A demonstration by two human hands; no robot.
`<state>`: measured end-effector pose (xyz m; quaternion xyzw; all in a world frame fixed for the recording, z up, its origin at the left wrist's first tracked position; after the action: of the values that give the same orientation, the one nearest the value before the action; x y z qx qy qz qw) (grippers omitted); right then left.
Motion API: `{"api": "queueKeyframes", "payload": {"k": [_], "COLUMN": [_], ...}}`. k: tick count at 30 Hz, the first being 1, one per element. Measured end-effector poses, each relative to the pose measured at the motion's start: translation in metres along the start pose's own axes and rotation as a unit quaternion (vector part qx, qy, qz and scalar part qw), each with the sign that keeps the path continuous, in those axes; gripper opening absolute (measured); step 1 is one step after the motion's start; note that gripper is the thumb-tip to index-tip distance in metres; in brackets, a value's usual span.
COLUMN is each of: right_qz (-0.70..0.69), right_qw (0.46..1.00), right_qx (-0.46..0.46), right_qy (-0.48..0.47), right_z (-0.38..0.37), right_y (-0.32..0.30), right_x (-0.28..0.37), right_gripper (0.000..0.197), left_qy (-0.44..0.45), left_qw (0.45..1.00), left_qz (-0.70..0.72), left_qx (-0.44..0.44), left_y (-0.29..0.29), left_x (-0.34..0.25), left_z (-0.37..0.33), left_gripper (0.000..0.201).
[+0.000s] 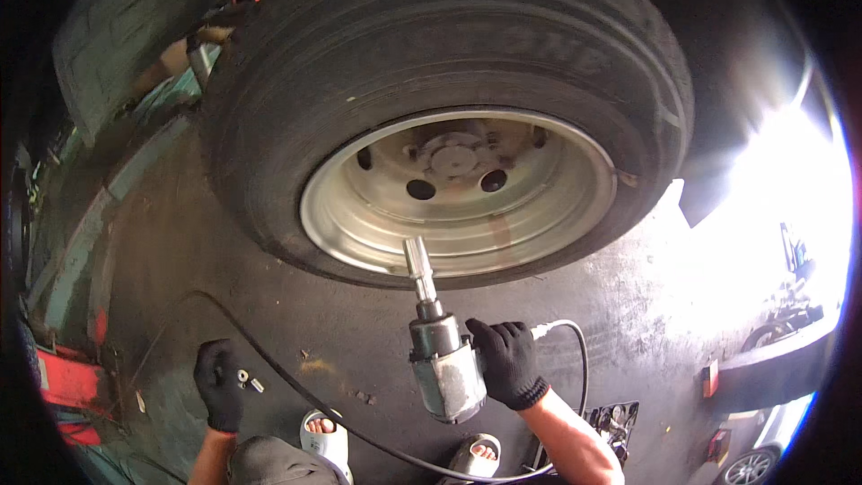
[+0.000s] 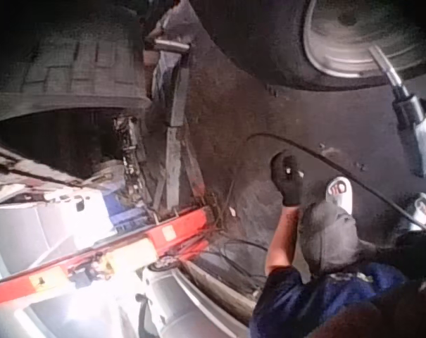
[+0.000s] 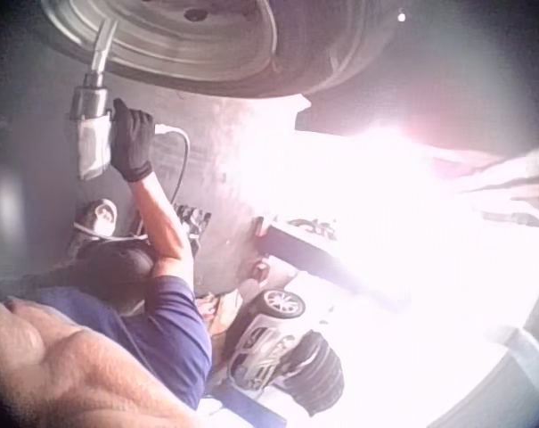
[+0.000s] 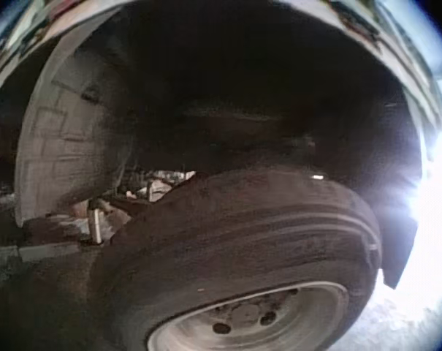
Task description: The person uses a pneumatic impact wrench to loosen and remove lug nuts from a truck tire, then removes the tire from the hub. The person then sits on the floor and opens a box containing a new part.
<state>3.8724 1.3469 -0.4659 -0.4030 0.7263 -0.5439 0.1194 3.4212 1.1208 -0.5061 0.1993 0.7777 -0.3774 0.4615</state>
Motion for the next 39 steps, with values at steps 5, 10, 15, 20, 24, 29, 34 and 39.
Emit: {"api": "queueKeyframes", "payload": {"k": [5,10,15,20,24,29,34,39], "right_qz": [-0.002,-0.067,-0.08,-0.095,-0.107,-0.123,-0.116,0.004], "right_qw": [0.999,0.997,0.994,0.99,0.988,0.986,0.989,0.996], "right_qx": [0.025,-0.024,-0.039,-0.041,-0.046,-0.051,-0.052,-0.011], "right_qy": [0.043,-0.006,0.056,0.099,0.096,0.105,0.081,0.092], "right_z": [-0.026,-0.068,-0.12,-0.137,-0.138,-0.14,-0.146,-0.15], "right_y": [-0.009,-0.037,-0.024,0.003,0.015,0.029,0.032,0.018], "right_x": [0.004,0.01,0.004,-0.001,-0.008,-0.006,0.003,0.002], "right_gripper": [0.056,0.057,0.048,0.048,0.049,0.051,0.045,0.041], "left_qy": [0.116,-0.302,-0.343,-0.337,-0.268,-0.277,-0.271,-0.261], "left_qw": [0.93,0.724,0.59,0.533,0.588,0.673,0.649,0.658], "left_qz": [0.074,0.525,0.671,0.705,0.71,0.648,0.684,0.682], "left_qx": [0.342,0.329,0.291,0.325,0.281,0.225,0.195,0.182], "left_y": [0.163,0.323,0.361,0.369,0.364,0.365,0.379,0.381], "left_x": [-0.186,-0.204,-0.193,-0.183,-0.179,-0.159,-0.14,-0.125], "left_z": [-0.057,-0.117,-0.167,-0.179,-0.197,-0.217,-0.228,-0.235], "left_gripper": [0.017,0.04,0.034,0.021,0.017,0.028,0.025,0.025]}}
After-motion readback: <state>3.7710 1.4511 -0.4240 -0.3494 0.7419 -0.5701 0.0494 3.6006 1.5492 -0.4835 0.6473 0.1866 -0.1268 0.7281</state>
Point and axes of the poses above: each hand's wrist, its own z-axis away from the middle knuckle, its own y-axis out of the palm, x = y × z, the point moved 10 cm from there along -z, towards the middle knuckle, and after that the axes turned 4 degrees about z, right-handed, at the moved point
